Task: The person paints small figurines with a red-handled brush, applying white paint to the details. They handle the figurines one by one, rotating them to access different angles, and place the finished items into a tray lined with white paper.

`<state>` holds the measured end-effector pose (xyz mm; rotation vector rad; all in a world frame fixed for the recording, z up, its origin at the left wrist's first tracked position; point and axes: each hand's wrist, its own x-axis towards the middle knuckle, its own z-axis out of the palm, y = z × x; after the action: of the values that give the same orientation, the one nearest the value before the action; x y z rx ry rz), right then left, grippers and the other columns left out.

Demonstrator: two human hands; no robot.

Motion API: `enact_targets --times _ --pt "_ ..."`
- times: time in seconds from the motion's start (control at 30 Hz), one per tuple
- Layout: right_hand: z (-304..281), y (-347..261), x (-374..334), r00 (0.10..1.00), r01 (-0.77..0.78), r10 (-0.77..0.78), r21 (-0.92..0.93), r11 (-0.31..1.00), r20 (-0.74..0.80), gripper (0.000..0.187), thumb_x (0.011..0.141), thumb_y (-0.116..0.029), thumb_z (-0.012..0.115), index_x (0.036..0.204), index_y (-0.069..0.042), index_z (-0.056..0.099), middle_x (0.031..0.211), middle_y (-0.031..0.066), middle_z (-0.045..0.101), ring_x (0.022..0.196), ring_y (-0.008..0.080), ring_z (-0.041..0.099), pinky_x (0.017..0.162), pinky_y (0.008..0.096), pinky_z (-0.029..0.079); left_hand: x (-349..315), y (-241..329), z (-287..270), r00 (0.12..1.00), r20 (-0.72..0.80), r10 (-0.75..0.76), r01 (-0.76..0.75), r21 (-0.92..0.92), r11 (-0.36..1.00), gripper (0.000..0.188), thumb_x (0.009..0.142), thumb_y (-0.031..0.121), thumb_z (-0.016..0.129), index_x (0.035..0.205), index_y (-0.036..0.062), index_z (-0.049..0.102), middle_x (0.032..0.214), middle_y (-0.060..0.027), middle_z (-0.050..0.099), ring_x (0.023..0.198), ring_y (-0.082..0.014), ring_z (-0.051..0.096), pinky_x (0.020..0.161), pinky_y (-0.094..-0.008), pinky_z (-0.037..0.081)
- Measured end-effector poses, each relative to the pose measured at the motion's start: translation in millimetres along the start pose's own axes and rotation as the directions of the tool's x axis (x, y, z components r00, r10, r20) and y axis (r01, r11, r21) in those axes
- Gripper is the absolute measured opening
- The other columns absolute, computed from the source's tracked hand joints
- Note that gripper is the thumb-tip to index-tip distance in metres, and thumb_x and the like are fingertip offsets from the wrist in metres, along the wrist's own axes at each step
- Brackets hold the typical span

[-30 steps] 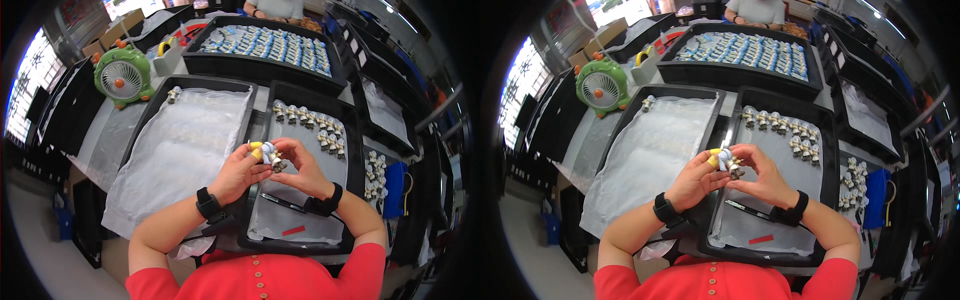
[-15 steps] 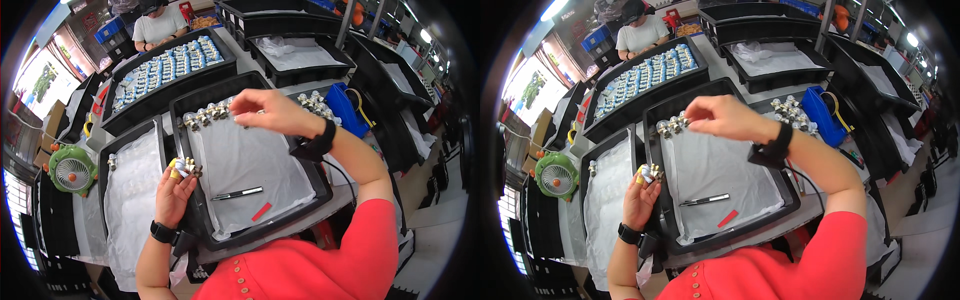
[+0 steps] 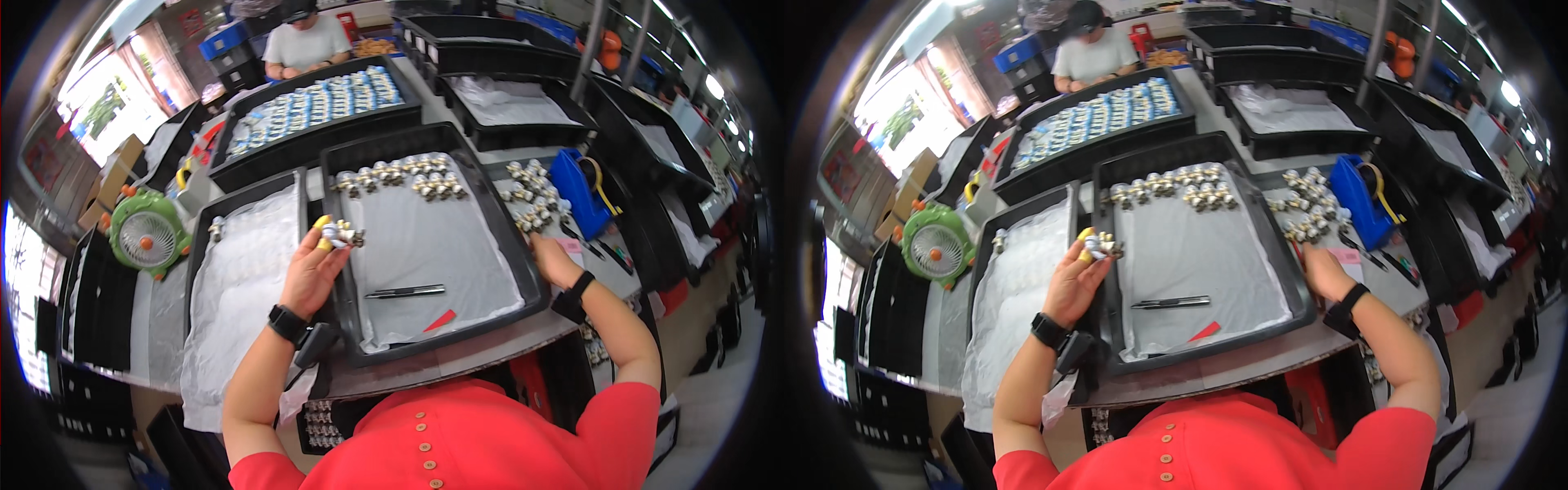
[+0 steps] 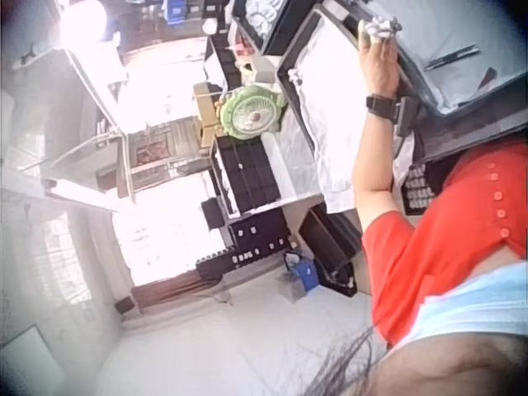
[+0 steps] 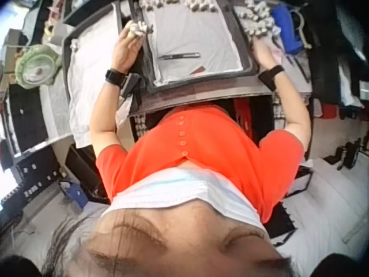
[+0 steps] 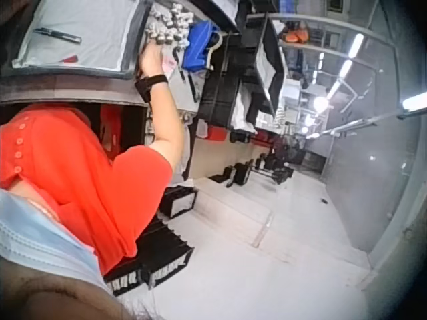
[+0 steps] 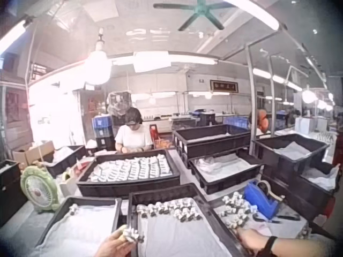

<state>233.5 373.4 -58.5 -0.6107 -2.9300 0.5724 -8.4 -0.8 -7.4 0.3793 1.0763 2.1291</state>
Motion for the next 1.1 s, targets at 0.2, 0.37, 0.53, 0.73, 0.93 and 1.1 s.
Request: enact_targets --times 0.2,0.37,0.53,0.73,0.93,1.1 --pt "-24.0 10.6 1.5 0.916 -0.333 0.255 0.232 0.914 0.309 0.011 0.073 -0.003 0.056 0.082 0.003 0.058 0.071 0.0167 0.062 0.065 0.028 0.062 0.055 0.0354 0.046 0.7 -1.3 1.9 0.999 -0.011 -0.051 0.05 -0.07 0.996 0.041 0.095 0.008 0.047 0.135 0.0081 0.039 0.116 -0.007 0.055 0.101 -0.0173 0.057 0.091 -0.0305 0.049" --pt "-120.7 -19.4 -3.0 0.843 -0.476 0.187 0.537 0.696 0.505 0.008 0.076 -0.001 0.059 0.083 -0.004 0.057 0.066 0.0031 0.056 0.054 0.0096 0.055 0.048 0.0204 0.043 -6.7 -0.8 5.6 0.998 -0.041 -0.056 0.053 -0.077 0.996 0.042 0.095 0.01 0.048 0.136 0.0085 0.038 0.117 -0.0081 0.055 0.104 -0.0177 0.057 0.093 -0.0302 0.048" --pt "-162.3 -103.5 23.0 0.975 -0.08 -0.132 0.843 0.533 0.176 0.011 0.088 -0.009 0.054 0.096 -0.004 0.051 0.082 0.0059 0.058 0.064 0.0104 0.058 0.059 0.0201 0.046 -5.3 0.3 8.7 0.994 -0.043 -0.097 0.094 -0.063 0.994 0.042 0.096 0.012 0.047 0.136 0.0074 0.037 0.12 -0.0083 0.053 0.107 -0.017 0.055 0.093 -0.0299 0.047" --pt "-114.9 -226.0 66.2 0.817 0.45 -0.534 0.818 0.358 -0.216 0.012 0.093 -0.009 0.048 0.104 -0.003 0.046 0.094 0.0103 0.058 0.085 0.0133 0.057 0.072 0.0237 0.046 -8.5 5.5 10.2 0.974 0.064 -0.219 0.225 -0.111 0.968 0.042 0.097 0.018 0.044 0.138 0.0089 0.036 0.119 -0.0064 0.053 0.107 -0.0164 0.054 0.094 -0.031 0.046" --pt "-60.1 -261.4 91.2 0.683 0.596 -0.67 0.752 0.28 -0.292 0.013 0.092 -0.002 0.05 0.104 -0.001 0.045 0.095 0.0141 0.058 0.082 0.0158 0.059 0.077 0.0283 0.049 -7.1 4.1 11.4 0.965 0.073 -0.251 0.258 -0.118 0.959 0.043 0.097 0.023 0.045 0.137 0.0083 0.036 0.119 -0.0053 0.053 0.106 -0.0158 0.055 0.092 -0.031 0.046" --pt "-32.6 -250.2 101.8 0.646 0.655 -0.723 0.665 0.36 -0.245 0.012 0.09 0.001 0.05 0.102 0.0 0.047 0.092 0.0151 0.058 0.079 0.0179 0.06 0.073 0.0292 0.051 -6.8 2.2 10.4 0.965 0.058 -0.256 0.261 -0.083 0.962 0.043 0.097 0.024 0.045 0.136 0.0075 0.037 0.12 -0.0049 0.053 0.105 -0.0158 0.056 0.091 -0.0307 0.046"
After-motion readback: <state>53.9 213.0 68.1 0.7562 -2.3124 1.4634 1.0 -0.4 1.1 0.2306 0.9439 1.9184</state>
